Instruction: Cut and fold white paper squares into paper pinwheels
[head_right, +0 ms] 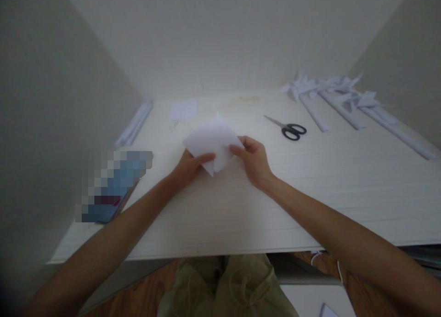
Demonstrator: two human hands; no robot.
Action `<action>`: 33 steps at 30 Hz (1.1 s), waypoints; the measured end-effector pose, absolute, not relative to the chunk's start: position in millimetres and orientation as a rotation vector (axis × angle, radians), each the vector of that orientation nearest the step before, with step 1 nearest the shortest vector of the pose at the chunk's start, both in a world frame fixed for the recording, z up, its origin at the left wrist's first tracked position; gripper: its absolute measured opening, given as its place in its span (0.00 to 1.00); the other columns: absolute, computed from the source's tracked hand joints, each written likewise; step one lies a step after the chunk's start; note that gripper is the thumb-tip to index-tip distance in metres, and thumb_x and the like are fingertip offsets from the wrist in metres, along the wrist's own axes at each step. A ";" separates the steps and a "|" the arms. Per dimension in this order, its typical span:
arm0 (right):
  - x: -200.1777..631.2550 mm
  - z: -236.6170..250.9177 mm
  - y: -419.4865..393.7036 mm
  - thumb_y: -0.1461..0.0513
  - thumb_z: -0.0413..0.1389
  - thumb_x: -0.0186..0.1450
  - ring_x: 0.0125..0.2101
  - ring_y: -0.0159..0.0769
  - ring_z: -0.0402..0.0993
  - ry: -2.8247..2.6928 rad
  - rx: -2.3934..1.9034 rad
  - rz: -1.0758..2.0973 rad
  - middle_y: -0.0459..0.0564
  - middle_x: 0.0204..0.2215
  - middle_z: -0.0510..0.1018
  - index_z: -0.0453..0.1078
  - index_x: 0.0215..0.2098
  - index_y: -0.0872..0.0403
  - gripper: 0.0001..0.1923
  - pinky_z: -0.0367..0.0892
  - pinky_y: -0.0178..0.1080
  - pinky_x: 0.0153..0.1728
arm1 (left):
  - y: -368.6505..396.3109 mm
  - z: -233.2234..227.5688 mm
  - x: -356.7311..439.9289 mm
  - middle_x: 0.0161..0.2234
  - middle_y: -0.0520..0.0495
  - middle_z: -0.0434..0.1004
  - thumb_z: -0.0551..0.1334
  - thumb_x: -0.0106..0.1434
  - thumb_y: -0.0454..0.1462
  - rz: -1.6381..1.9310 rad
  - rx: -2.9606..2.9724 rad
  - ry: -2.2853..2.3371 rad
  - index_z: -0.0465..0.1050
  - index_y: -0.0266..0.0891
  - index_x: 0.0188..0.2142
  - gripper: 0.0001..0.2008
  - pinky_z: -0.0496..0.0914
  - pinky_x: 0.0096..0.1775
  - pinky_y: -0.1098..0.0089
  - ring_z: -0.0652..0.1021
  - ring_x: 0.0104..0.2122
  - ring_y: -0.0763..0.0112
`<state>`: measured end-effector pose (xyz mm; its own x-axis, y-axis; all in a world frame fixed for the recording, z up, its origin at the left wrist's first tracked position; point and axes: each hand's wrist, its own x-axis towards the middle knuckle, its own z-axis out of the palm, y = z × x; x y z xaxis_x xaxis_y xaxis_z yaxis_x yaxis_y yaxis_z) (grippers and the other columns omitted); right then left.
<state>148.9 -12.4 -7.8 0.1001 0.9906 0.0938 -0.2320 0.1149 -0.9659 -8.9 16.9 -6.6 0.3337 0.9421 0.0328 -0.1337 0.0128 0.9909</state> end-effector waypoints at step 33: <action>146.2 2.6 -18.8 0.56 0.57 0.51 0.19 0.27 0.66 -1.401 -1.150 1.283 0.46 0.17 0.73 0.68 0.18 0.56 0.12 0.63 0.34 0.24 | 11.3 1.5 -6.9 0.23 0.48 0.74 0.65 0.46 0.42 1.094 1.365 0.984 0.70 0.35 0.26 0.12 0.68 0.25 0.69 0.73 0.23 0.70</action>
